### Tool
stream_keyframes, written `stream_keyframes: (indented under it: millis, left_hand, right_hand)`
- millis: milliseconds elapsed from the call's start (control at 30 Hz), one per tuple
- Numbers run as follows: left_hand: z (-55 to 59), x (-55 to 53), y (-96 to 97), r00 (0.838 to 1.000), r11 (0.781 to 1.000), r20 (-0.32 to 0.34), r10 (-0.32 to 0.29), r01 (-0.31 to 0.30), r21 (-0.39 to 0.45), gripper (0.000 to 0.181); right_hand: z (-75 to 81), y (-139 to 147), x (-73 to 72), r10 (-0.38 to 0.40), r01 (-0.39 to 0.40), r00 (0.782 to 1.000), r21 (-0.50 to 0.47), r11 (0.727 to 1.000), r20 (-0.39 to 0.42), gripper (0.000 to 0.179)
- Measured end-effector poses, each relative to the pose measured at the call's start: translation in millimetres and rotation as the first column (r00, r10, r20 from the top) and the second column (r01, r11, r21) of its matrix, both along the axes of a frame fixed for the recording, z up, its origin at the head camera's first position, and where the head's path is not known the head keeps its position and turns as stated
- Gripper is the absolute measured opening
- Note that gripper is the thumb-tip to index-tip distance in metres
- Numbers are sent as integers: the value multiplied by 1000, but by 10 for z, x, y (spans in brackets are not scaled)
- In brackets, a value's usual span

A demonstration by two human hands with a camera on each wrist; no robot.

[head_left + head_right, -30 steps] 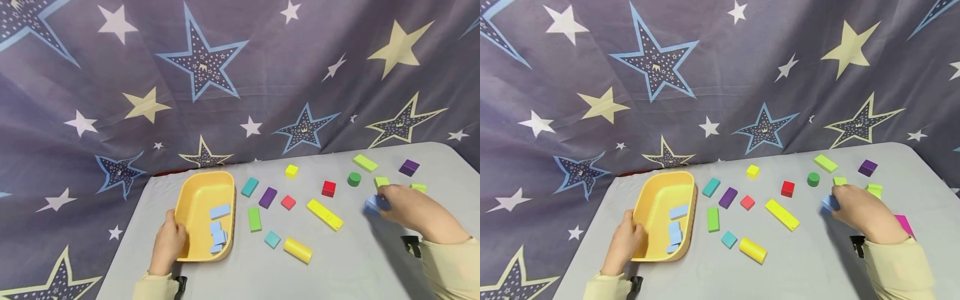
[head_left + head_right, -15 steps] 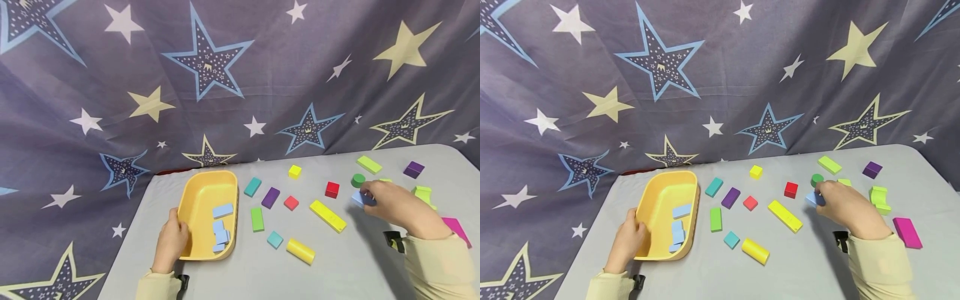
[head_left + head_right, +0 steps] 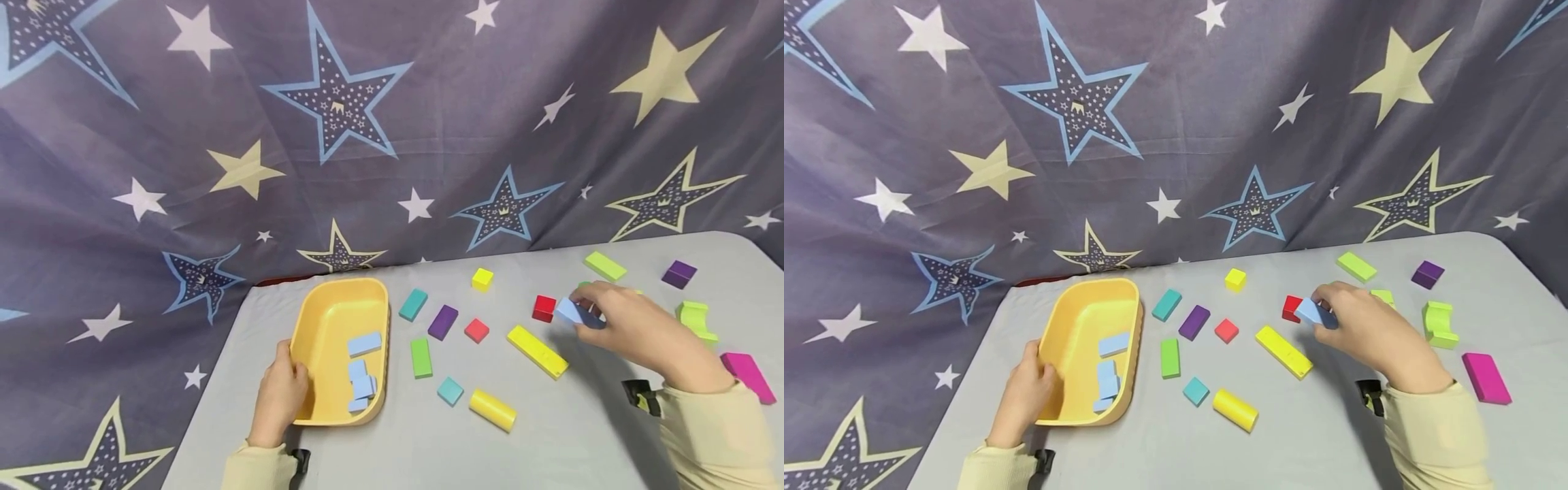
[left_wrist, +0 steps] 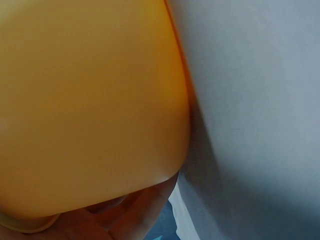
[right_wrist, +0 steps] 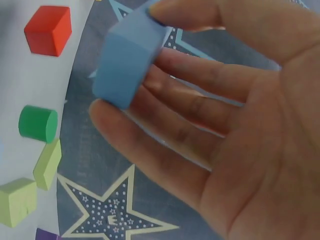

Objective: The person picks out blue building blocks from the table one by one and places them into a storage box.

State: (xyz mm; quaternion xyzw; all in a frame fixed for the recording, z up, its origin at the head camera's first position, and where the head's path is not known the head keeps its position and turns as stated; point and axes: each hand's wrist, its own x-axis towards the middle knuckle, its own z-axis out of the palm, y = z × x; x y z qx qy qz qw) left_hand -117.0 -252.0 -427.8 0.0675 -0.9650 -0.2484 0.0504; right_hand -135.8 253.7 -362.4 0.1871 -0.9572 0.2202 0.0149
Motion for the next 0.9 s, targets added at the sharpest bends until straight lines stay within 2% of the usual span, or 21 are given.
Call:
stream_keyframes:
  millis: [267, 567, 900]
  left_hand:
    - [17, -12, 17, 1000, 1000, 14, -1, 1, 2, 43]
    - [16, 4, -5, 1000, 1000, 28, 4, -5, 1, 44]
    - [7, 4, -2, 999, 1000, 35, 5, -5, 4, 43]
  right_hand:
    - [4, -60, 16, -8, 7, 999, -23, 1000, -43, 34]
    - [37, -95, 27, -28, 27, 998, -17, 999, -52, 33]
    - [150, -206, 29, -28, 26, 998, -37, 999, -48, 35]
